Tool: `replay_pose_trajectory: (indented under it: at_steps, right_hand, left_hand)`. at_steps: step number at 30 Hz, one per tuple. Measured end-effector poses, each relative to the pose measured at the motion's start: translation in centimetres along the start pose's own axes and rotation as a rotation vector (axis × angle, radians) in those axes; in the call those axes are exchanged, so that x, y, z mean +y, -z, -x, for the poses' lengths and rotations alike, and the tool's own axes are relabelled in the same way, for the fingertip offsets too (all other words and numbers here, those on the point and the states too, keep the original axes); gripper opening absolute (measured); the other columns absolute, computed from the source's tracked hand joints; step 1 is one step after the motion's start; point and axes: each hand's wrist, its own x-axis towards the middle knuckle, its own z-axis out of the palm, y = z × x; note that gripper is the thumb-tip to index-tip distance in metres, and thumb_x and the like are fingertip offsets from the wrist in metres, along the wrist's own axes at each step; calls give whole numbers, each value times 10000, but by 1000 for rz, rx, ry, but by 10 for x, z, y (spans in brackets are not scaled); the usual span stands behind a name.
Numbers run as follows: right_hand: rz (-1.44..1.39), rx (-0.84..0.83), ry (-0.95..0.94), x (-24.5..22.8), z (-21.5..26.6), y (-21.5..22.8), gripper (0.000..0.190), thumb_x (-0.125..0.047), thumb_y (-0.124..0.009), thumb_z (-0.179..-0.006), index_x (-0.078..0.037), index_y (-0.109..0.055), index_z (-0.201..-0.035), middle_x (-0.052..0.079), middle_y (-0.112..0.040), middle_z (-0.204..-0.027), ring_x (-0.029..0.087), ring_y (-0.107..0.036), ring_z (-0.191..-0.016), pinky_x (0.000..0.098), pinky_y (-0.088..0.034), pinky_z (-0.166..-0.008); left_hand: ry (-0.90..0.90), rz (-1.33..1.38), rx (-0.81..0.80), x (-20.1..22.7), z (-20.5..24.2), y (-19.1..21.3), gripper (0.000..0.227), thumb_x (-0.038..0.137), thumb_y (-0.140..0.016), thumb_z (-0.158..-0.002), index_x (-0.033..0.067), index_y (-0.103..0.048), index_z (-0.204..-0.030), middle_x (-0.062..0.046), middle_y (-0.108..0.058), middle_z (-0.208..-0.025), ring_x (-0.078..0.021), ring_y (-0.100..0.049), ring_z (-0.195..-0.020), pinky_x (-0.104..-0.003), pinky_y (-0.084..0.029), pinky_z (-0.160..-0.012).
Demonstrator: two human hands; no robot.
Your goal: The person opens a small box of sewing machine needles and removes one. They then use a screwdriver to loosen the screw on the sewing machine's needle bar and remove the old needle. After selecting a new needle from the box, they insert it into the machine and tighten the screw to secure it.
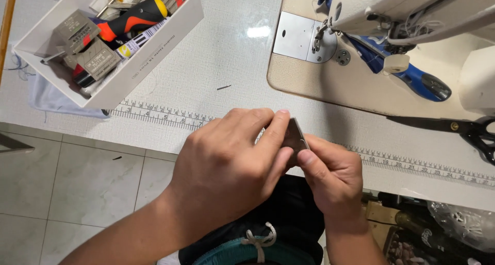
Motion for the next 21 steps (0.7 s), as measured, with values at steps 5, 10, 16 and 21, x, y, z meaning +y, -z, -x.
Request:
replay_pose_trajectory:
  at_steps: [5, 10, 16, 21]
  right_hand:
    - [290, -141, 130, -16, -8, 2, 401, -229, -588, -1130, 111, -783, -1213, 193, -796, -1076, 287, -747, -945, 385, -593, -914]
    - [303, -214, 162, -25, -16, -2, 402, -236, -542, -1152, 80, -777, -1067, 174, -774, -999, 267, -696, -866, 372, -563, -862]
    - [301, -197, 200, -2, -15, 7, 337, -149, -606, -1136, 82, -774, -1314, 242, -815, -1299, 347, -799, -1147, 432, -633, -1057]
    - [296, -157, 180, 1, -10, 4, 396, -206, -588, -1145, 107, -766, -1310, 244, -816, -1290, 355, -806, -1176, 438, -617, -1083]
  left_hand:
    - [-31, -91, -12, 3, 1, -1, 262, 188, -728, -1128, -8, -807, -1283, -68, -717, -959, -304, -704, -812, -457, -525, -595]
    - [-29, -71, -83, 0, 3, -5, 366, 275, -710, -1145, -28, -779, -1337, -68, -738, -995, -299, -734, -863, -453, -545, -582]
    - [-33, -207, -73, 3, 3, -14, 172, 171, -640, -1155, 49, -758, -1178, -38, -653, -878, -246, -670, -753, -405, -513, -587]
    - [-2, -115, -56, -1, 4, -24, 270, 228, -776, -1000, 46, -736, -1196, -41, -661, -886, -271, -696, -797, -427, -539, -631]
